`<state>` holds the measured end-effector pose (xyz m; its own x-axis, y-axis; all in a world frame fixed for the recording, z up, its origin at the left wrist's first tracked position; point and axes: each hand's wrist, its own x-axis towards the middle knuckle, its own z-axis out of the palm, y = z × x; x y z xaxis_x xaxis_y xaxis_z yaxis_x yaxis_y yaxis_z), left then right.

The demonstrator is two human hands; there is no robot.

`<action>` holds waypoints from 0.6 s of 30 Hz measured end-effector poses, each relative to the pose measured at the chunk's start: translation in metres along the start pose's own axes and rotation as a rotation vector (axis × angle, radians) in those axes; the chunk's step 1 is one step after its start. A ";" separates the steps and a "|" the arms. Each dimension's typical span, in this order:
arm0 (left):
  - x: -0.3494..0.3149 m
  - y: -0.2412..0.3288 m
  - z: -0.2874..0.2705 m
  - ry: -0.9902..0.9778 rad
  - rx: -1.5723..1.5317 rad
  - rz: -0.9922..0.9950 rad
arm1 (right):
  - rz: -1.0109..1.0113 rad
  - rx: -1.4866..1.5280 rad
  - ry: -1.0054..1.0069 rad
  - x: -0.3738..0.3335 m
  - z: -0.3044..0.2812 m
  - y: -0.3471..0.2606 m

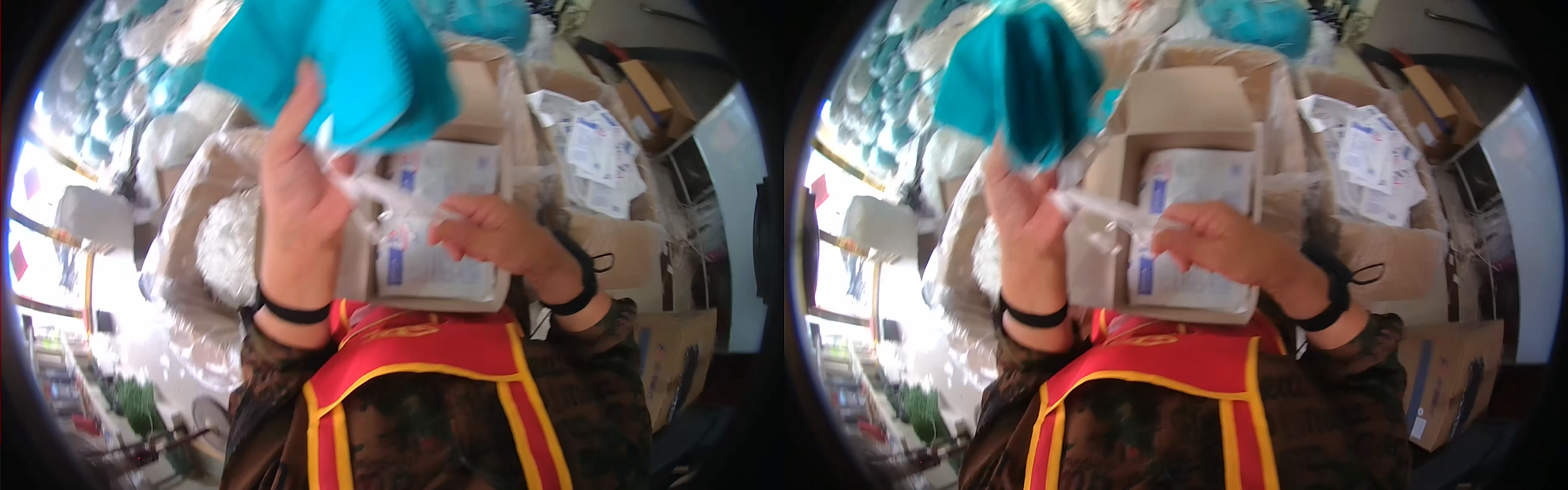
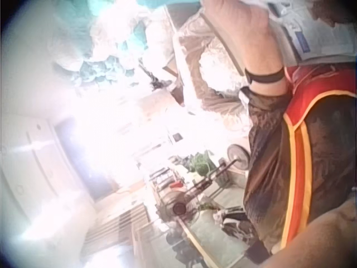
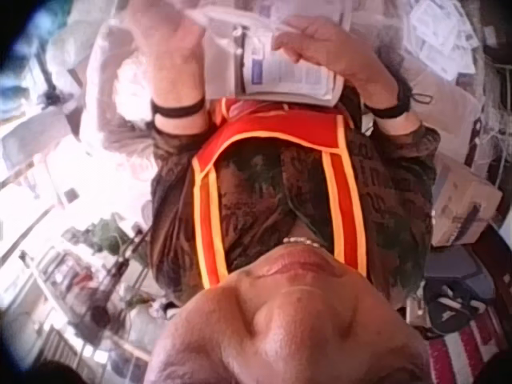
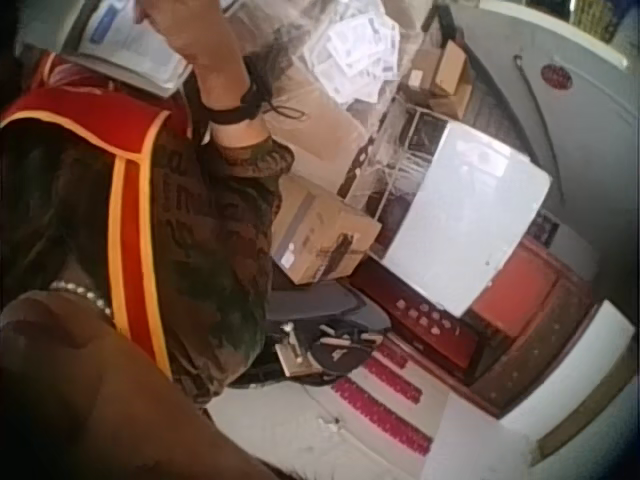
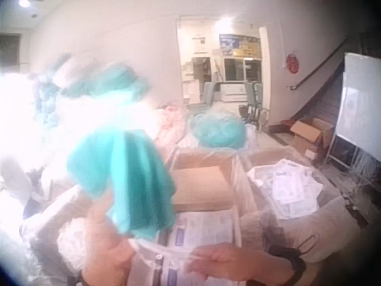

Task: Sorting and placing masks into smaller packages or boxes.

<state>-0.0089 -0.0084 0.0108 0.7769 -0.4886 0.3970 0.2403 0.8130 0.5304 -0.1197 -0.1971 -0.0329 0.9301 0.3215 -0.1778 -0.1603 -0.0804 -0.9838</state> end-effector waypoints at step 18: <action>-0.038 0.039 0.014 -0.893 1.876 -0.207 | -0.215 -0.499 -0.130 -0.084 -0.022 -0.026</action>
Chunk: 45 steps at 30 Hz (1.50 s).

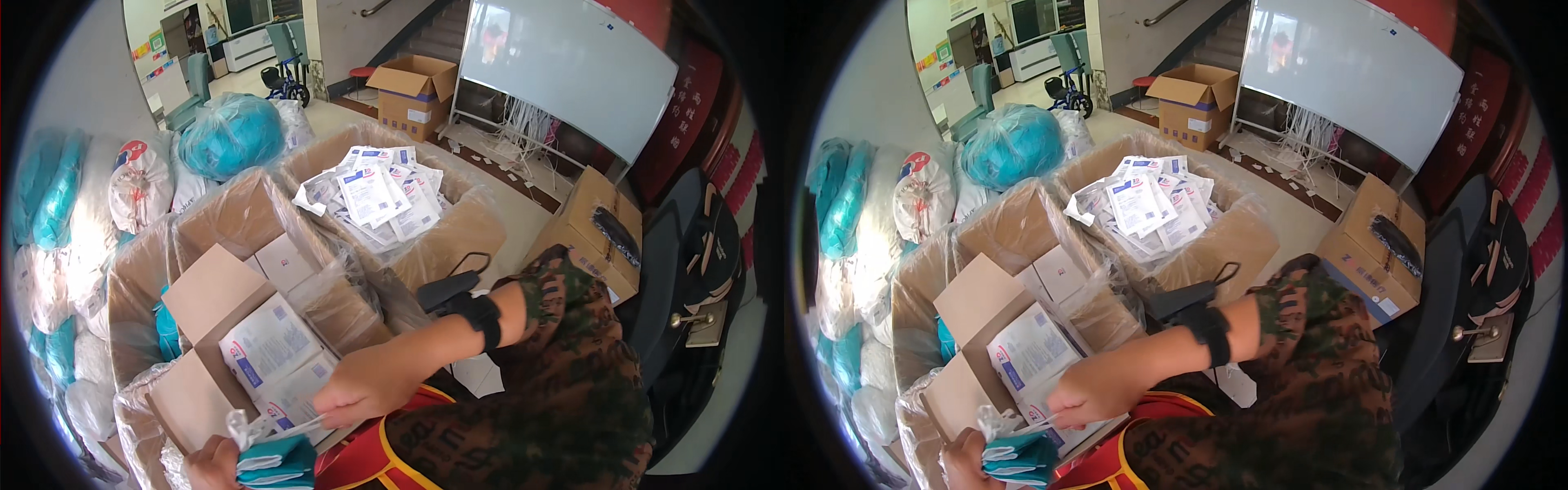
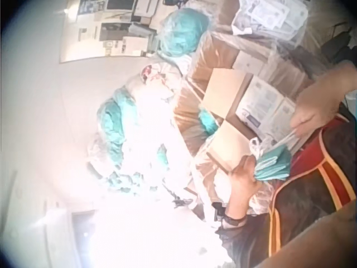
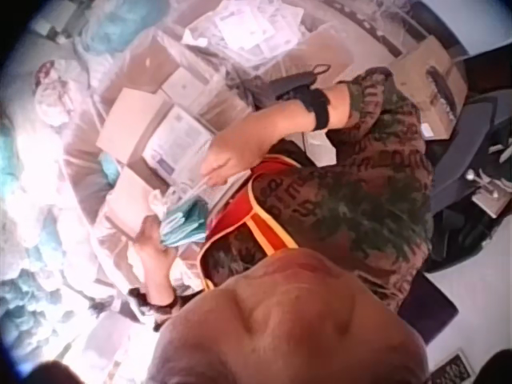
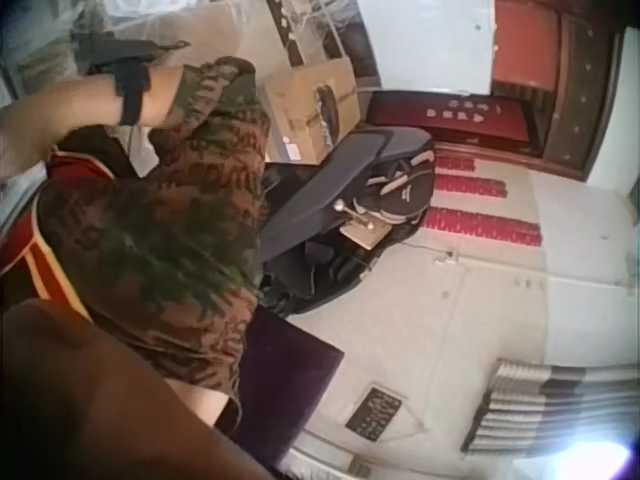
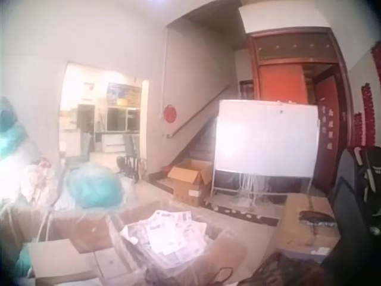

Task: Sorting and placing masks into smaller packages or boxes.

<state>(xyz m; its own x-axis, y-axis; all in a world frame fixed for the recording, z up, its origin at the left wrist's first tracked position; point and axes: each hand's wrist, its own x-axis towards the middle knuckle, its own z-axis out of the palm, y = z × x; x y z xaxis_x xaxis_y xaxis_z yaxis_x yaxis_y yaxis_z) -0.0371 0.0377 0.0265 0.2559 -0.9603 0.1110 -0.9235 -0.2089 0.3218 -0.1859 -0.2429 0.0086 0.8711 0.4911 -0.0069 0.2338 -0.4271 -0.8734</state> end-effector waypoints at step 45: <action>0.061 0.002 0.004 0.805 -1.975 0.343 | 0.090 1.051 0.346 0.098 0.009 0.042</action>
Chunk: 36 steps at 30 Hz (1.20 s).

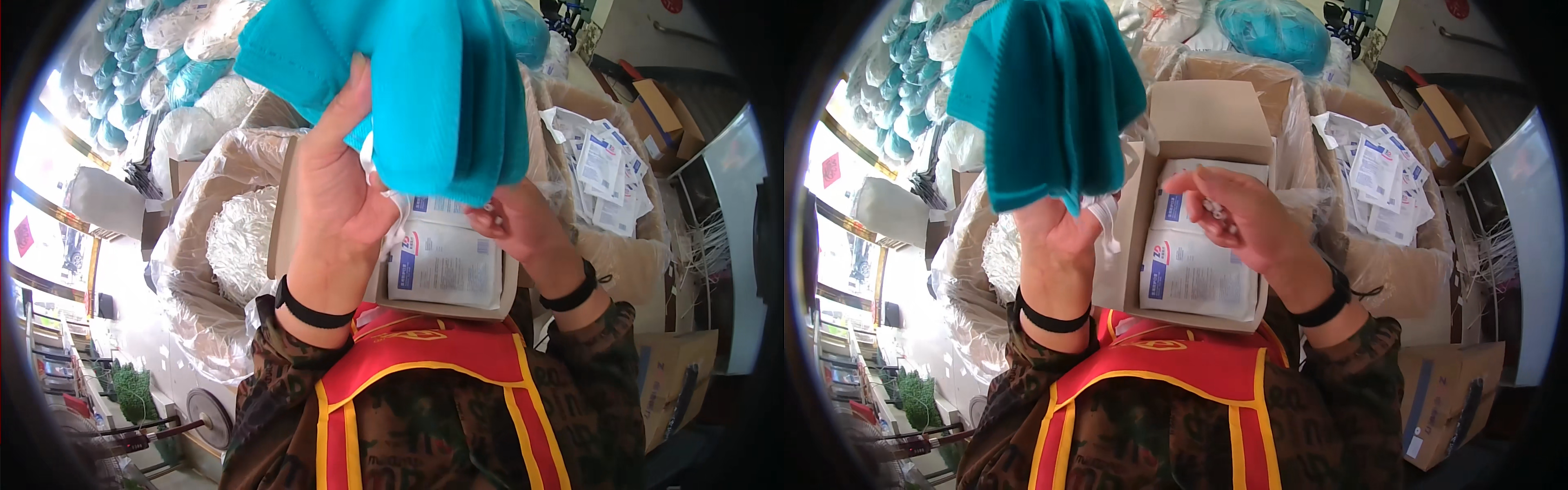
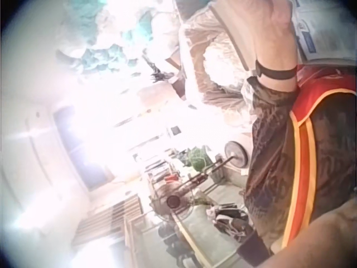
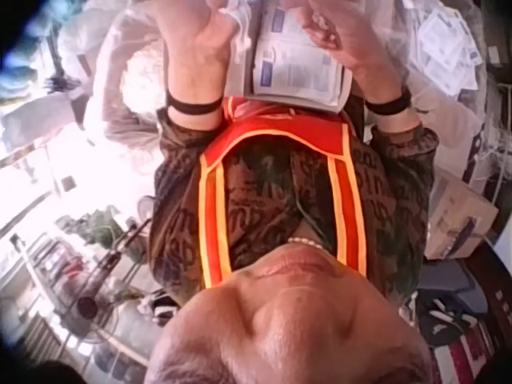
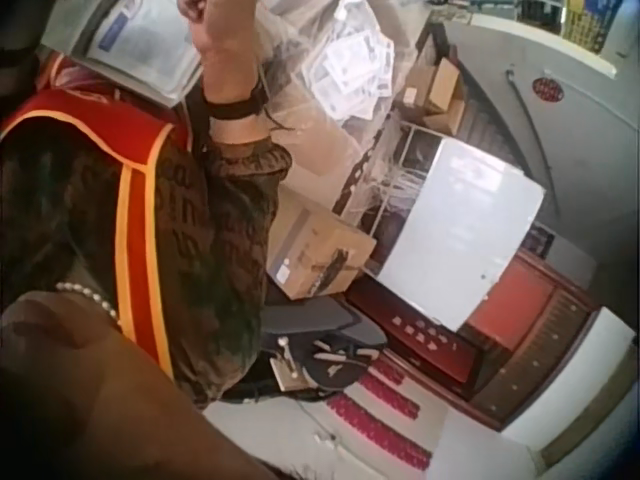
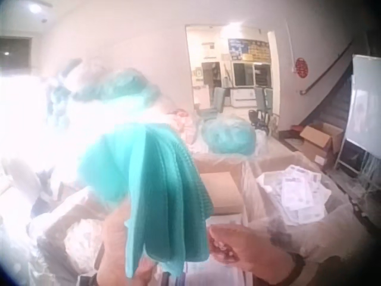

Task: Sorting and placing masks into smaller packages or boxes.

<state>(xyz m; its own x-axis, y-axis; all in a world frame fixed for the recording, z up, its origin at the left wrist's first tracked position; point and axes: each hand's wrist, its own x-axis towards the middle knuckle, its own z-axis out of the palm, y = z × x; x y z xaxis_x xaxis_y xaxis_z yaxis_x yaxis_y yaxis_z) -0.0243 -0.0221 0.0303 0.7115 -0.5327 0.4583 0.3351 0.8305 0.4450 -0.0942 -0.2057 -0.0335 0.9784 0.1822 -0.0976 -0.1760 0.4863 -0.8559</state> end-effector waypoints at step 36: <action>-0.020 0.102 -0.103 0.226 1.292 0.128 | -0.017 -0.310 -0.230 -0.050 -0.006 0.025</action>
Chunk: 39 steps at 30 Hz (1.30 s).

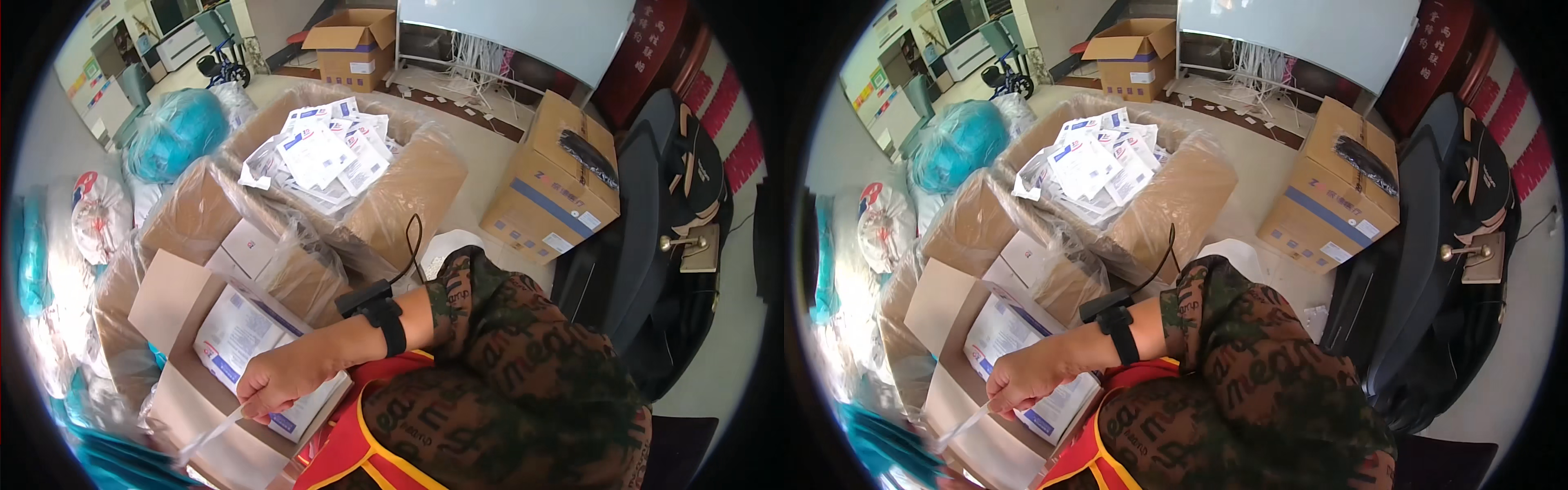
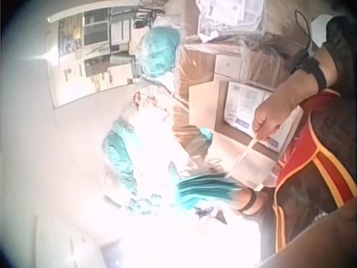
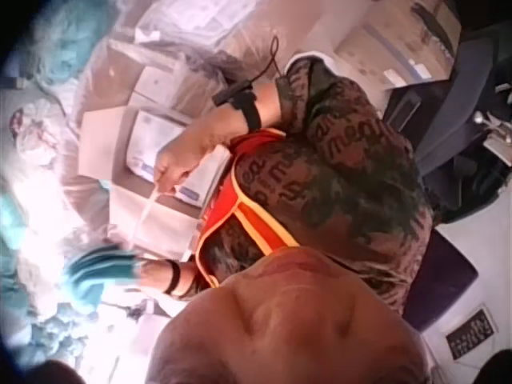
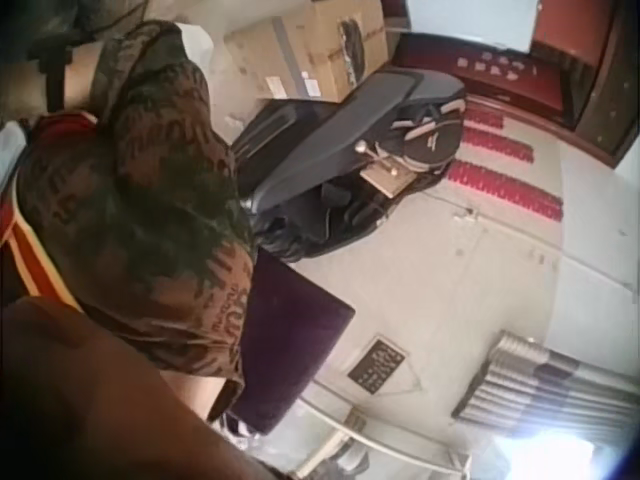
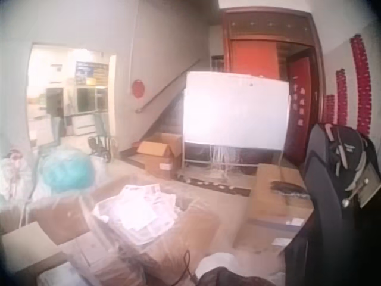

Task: Sorting and placing masks into smaller packages or boxes.

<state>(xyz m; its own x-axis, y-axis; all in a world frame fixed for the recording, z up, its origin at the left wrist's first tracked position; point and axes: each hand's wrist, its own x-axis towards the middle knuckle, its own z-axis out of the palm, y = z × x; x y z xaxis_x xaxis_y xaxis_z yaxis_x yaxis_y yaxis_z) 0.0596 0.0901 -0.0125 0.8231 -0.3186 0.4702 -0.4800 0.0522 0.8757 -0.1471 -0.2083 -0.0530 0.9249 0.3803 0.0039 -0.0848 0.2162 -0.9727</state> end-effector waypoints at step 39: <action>-0.070 -0.018 0.023 -0.004 0.307 -0.008 | -0.196 0.770 0.582 -0.107 -0.041 0.043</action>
<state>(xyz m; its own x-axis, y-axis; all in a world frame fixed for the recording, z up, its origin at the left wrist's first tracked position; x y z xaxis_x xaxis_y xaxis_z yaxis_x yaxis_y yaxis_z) 0.0036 0.0899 -0.0636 0.8265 -0.3216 0.4621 -0.5430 -0.2383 0.8052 -0.2347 -0.2770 -0.1052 0.9688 -0.1825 -0.1674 0.0620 0.8333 -0.5494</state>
